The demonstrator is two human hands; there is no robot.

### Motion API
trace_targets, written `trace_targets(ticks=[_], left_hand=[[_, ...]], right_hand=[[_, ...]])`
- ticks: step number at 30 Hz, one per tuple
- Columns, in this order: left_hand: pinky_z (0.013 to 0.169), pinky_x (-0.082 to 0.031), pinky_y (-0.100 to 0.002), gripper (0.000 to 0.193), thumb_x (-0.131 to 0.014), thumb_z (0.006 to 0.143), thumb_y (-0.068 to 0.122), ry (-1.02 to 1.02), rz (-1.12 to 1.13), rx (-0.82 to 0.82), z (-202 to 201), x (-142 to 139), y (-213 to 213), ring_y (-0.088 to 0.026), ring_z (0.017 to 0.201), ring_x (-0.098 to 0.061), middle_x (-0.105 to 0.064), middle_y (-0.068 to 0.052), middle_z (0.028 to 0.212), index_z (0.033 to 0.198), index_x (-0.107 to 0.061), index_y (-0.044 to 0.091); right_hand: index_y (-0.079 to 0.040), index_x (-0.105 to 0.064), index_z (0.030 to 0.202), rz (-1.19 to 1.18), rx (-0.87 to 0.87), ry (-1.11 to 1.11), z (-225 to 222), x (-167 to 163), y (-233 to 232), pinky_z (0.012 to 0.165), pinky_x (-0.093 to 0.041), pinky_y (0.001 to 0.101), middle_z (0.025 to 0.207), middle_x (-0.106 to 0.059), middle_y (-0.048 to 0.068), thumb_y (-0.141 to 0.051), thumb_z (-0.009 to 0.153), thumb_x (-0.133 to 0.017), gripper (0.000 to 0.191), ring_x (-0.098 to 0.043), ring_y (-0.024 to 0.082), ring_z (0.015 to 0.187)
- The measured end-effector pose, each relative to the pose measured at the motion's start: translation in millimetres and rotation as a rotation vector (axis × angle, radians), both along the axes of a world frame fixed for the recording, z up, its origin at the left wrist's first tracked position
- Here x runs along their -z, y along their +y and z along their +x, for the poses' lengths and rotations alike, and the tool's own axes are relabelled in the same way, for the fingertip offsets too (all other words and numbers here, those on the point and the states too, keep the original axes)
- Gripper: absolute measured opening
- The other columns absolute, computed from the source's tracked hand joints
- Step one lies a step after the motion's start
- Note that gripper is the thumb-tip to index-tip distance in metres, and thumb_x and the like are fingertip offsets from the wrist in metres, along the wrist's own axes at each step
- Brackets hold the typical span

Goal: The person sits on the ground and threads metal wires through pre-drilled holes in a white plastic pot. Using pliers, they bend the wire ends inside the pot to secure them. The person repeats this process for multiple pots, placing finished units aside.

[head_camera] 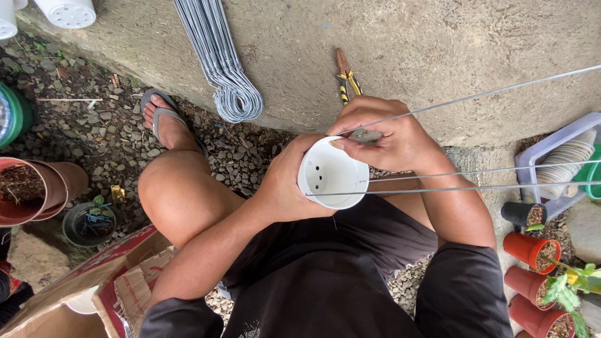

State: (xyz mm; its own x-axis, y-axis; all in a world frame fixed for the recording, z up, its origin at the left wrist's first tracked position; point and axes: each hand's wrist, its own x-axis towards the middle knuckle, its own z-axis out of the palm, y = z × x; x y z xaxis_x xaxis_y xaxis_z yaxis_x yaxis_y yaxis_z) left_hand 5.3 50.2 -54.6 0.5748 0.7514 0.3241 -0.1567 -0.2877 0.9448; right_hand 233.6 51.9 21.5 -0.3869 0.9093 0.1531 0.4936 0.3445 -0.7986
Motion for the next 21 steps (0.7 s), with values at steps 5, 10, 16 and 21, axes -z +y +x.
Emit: trace_targets(ticks=[5,10,16,21], left_hand=[[0.103,-0.056,-0.038,0.093,-0.099,0.062,0.025,-0.022,-0.059,0.048,-4,8,0,-0.025,0.119,-0.070,-0.066,-0.012,0.129,0.139,-0.050,0.004],[0.106,-0.056,-0.038,0.091,-0.099,0.065,0.024,-0.072,-0.158,0.083,-3,14,-5,-0.022,0.120,-0.069,-0.066,-0.010,0.129,0.140,-0.051,0.004],[0.106,-0.055,-0.038,0.094,-0.102,0.066,0.025,-0.053,-0.092,0.029,-2,8,-9,-0.023,0.121,-0.068,-0.064,-0.011,0.130,0.141,-0.047,0.004],[0.103,-0.054,-0.041,0.103,-0.103,0.065,0.032,-0.039,0.145,-0.077,1,4,-3,-0.032,0.121,-0.065,-0.058,-0.017,0.131,0.141,-0.038,0.005]], right_hand=[[-0.001,-0.074,0.107,0.000,-0.033,0.012,-3,-7,2,0.078,-0.060,0.0310,0.100,-0.073,0.010,0.003,0.088,-0.079,0.020,-0.074,0.021,0.092],[-0.002,-0.075,0.103,-0.041,-0.062,-0.068,-1,-15,6,0.072,-0.058,0.0306,0.095,-0.073,0.009,0.002,0.086,-0.079,0.018,-0.073,0.021,0.086],[-0.002,-0.075,0.104,-0.039,-0.099,-0.054,1,-14,11,0.077,-0.059,0.0319,0.096,-0.073,0.009,0.003,0.088,-0.079,0.017,-0.074,0.021,0.089],[-0.003,-0.076,0.106,0.013,-0.045,-0.023,-5,-10,9,0.077,-0.059,0.0325,0.100,-0.074,0.010,0.002,0.088,-0.081,0.020,-0.074,0.022,0.091]])
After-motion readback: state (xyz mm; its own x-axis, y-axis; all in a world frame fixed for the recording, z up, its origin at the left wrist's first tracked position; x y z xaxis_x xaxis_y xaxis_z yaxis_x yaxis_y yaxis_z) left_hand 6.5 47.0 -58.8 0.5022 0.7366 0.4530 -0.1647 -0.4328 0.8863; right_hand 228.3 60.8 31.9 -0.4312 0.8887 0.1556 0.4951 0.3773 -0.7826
